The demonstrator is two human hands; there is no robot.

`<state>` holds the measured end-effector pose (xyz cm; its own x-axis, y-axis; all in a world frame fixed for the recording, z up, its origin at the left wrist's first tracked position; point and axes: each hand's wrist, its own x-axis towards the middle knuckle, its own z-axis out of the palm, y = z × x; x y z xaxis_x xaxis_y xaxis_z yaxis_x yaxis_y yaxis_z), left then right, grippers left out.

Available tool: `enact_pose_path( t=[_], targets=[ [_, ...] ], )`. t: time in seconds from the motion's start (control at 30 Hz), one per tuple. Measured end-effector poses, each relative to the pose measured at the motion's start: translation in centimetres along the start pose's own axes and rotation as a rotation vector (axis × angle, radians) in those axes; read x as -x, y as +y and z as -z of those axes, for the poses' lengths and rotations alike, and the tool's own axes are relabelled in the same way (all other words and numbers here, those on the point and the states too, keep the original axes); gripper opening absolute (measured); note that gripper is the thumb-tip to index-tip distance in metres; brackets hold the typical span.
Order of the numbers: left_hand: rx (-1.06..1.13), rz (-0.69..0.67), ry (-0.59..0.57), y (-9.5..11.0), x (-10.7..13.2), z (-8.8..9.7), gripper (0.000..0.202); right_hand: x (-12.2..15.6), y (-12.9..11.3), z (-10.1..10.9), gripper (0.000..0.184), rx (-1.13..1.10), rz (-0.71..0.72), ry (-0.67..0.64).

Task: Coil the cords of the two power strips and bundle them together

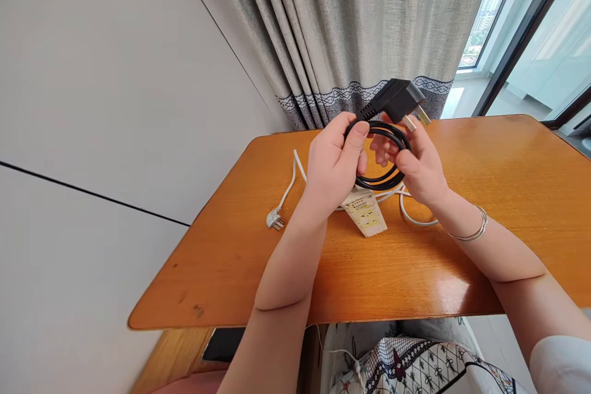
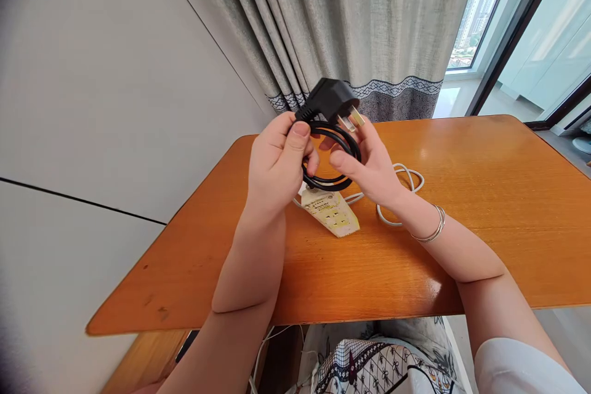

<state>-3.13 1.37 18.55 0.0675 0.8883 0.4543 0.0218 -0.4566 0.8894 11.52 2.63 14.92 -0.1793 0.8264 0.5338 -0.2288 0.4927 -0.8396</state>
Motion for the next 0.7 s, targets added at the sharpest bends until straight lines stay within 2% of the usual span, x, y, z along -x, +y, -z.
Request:
enact_pose_path(
  t=[0.1,0.23,0.3,0.53,0.7],
  targets=[
    [0.045,0.024,0.035,0.1,-0.4,0.1,0.031,-0.3,0.4,0.8,0.066,0.032,-0.010,-0.137],
    [0.114,0.040,0.043,-0.1,-0.8,0.2,0.035,-1.0,1.0,2.7,0.056,-0.078,-0.043,-0.374],
    [0.131,0.034,0.039,-0.3,-0.9,0.3,0.037,-1.3,1.2,3.3,0.049,-0.126,-0.078,-0.436],
    [0.082,0.104,-0.015,0.0,-1.3,1.3,0.035,-1.2,1.2,2.8,0.039,-0.126,-0.129,-0.347],
    [0.118,0.136,-0.012,0.4,-1.4,1.6,0.036,-1.1,1.8,2.4,0.038,-0.118,-0.131,-0.338]
  ],
)
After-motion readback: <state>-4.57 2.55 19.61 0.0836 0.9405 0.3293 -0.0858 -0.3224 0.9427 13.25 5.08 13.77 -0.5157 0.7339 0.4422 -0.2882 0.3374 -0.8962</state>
